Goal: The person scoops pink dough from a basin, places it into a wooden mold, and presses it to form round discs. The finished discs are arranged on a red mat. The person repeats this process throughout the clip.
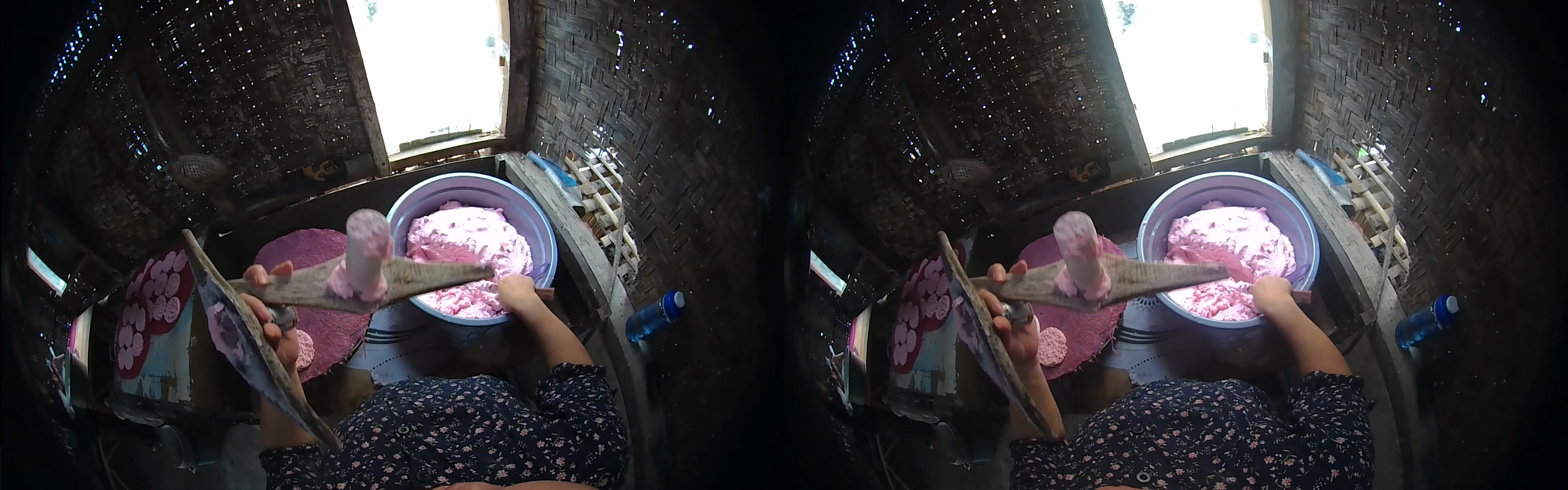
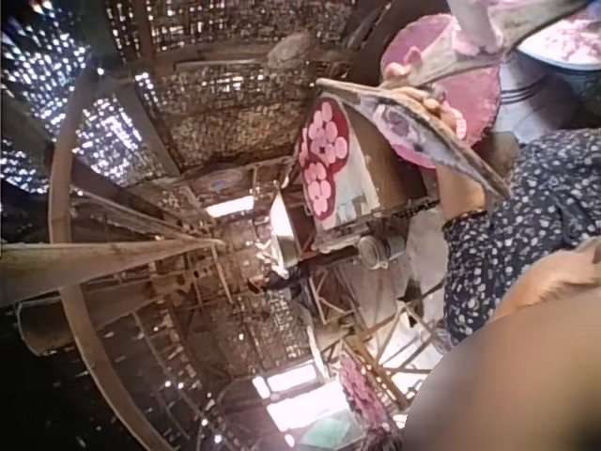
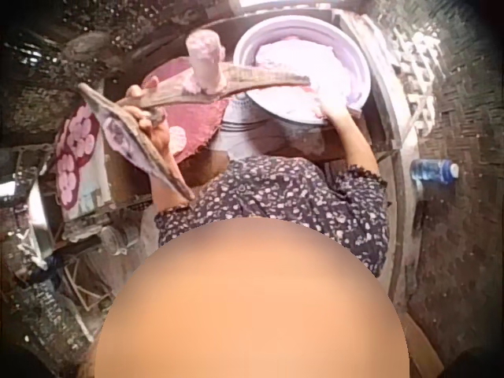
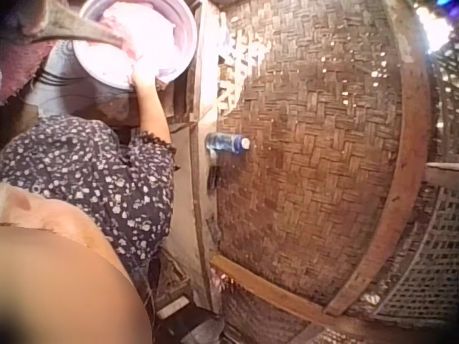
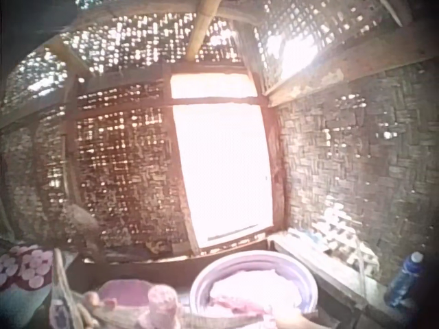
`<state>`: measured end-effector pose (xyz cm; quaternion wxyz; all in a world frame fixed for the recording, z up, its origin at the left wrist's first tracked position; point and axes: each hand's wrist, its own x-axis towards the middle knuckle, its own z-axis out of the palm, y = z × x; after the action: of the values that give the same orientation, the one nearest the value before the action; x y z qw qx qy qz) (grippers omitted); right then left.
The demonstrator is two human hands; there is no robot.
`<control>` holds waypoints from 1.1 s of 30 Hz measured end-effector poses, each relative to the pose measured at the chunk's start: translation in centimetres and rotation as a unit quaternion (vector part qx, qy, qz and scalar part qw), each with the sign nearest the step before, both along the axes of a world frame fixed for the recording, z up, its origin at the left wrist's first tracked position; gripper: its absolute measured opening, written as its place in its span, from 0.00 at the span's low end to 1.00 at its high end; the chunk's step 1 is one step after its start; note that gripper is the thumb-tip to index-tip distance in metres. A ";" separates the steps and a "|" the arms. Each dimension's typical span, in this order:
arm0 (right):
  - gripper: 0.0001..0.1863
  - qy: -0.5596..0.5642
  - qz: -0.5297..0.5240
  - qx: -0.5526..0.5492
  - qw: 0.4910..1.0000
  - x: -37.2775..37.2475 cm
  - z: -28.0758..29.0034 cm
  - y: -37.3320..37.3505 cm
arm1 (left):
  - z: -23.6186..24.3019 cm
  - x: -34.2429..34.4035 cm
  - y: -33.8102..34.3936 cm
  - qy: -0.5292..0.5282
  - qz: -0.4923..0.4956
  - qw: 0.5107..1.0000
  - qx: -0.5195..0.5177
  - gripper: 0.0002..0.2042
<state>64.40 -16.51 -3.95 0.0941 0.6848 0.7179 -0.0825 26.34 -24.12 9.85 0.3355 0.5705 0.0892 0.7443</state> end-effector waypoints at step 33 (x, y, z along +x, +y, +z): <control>0.11 0.137 0.189 -0.025 0.972 -2.1 -5.7 5.1 | -1.7 -7.0 0.2 0.466 0.192 0.798 0.330 0.29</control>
<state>62.25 -11.42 -9.66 0.0262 0.5162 0.8381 -0.1743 19.38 -23.90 8.13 -0.1046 0.8957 0.0911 0.4224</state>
